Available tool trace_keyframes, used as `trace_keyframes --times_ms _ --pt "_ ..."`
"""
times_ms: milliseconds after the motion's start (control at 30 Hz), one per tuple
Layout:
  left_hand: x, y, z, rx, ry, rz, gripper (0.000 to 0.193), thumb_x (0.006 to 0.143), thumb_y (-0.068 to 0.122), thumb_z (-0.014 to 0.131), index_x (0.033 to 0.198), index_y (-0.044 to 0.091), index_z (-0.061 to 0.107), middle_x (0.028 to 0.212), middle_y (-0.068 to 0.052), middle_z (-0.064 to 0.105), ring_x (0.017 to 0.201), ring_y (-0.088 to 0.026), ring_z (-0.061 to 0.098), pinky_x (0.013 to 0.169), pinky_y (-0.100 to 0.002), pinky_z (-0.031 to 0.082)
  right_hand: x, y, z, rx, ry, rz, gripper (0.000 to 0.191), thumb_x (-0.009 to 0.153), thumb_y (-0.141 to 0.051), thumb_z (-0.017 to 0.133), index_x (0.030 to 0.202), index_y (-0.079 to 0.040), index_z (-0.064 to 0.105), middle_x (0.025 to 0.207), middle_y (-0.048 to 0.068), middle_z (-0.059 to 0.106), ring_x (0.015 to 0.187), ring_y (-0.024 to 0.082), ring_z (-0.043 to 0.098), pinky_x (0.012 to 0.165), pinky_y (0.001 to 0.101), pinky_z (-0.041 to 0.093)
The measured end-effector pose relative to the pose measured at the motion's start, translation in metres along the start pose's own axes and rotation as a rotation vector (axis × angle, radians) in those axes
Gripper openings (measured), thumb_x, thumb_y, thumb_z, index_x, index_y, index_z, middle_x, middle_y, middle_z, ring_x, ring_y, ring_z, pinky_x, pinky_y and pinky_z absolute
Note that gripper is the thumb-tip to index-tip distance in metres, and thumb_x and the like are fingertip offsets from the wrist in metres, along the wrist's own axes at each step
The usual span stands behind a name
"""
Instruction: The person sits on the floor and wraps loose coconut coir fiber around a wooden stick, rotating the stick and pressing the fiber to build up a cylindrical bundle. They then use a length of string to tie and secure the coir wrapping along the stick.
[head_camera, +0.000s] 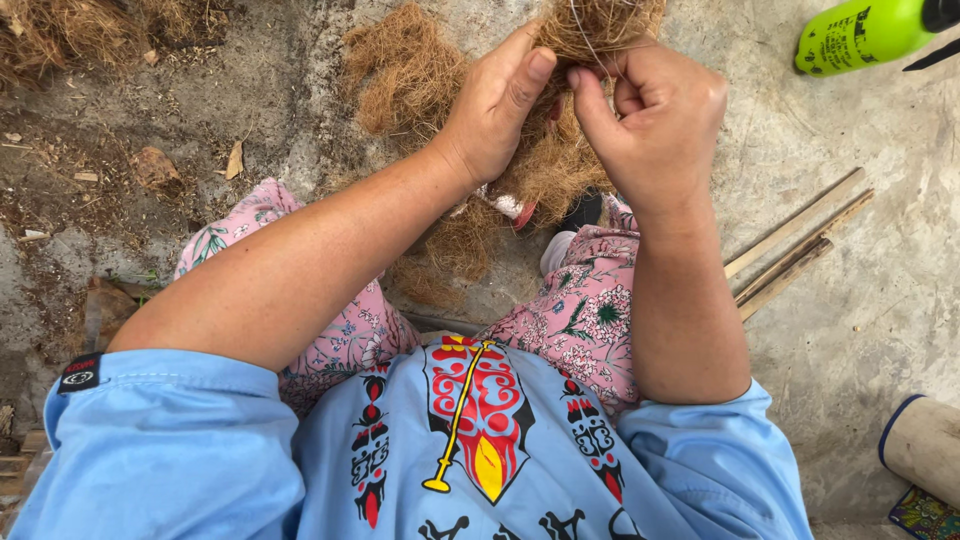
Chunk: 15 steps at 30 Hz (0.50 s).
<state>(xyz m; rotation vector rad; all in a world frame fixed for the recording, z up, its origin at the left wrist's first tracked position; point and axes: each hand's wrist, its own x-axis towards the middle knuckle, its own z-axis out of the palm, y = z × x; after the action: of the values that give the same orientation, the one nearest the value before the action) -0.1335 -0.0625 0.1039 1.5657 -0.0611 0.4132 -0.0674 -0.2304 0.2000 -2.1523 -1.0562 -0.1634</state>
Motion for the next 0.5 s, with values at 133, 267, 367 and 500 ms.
trace_keyframes --times_ms 133,267,367,500 --pt "0.0 -0.002 0.001 -0.068 0.005 -0.04 0.089 0.106 0.076 0.025 0.147 0.002 0.052 0.132 -0.016 0.069 0.13 -0.026 0.063 0.116 -0.039 0.045 -0.005 0.002 0.005 0.077 0.054 -0.017 0.022 0.098 -0.002 0.082 0.082 0.002 0.068 0.071 0.002 0.049 0.055 0.008 0.04 0.052 0.0268 0.03" --pt "0.002 -0.007 -0.002 -0.071 -0.027 -0.017 0.09 0.109 0.075 0.024 0.15 -0.001 0.048 0.143 -0.018 0.063 0.14 -0.027 0.057 0.122 -0.04 0.039 -0.005 0.008 0.009 0.153 0.063 -0.012 0.018 0.103 -0.004 0.081 0.089 0.002 0.072 0.07 0.0 0.053 0.057 0.006 0.041 0.053 0.0245 0.03" --pt "0.006 -0.009 -0.004 -0.111 -0.083 -0.089 0.09 0.106 0.075 0.024 0.143 -0.001 0.054 0.134 -0.017 0.066 0.131 -0.026 0.06 0.116 -0.039 0.043 -0.002 0.012 0.008 0.145 0.06 0.014 0.03 0.107 -0.013 0.09 0.09 0.002 0.071 0.067 -0.002 0.046 0.058 0.006 0.037 0.054 0.0248 0.028" --pt "0.008 -0.008 -0.005 -0.15 -0.121 -0.117 0.089 0.105 0.076 0.025 0.135 0.0 0.06 0.125 -0.014 0.071 0.118 -0.022 0.066 0.108 -0.036 0.051 0.013 0.01 0.001 0.254 0.03 0.126 0.034 0.096 -0.02 0.092 0.098 0.002 0.067 0.068 -0.004 0.046 0.058 0.007 0.031 0.054 0.0257 0.023"
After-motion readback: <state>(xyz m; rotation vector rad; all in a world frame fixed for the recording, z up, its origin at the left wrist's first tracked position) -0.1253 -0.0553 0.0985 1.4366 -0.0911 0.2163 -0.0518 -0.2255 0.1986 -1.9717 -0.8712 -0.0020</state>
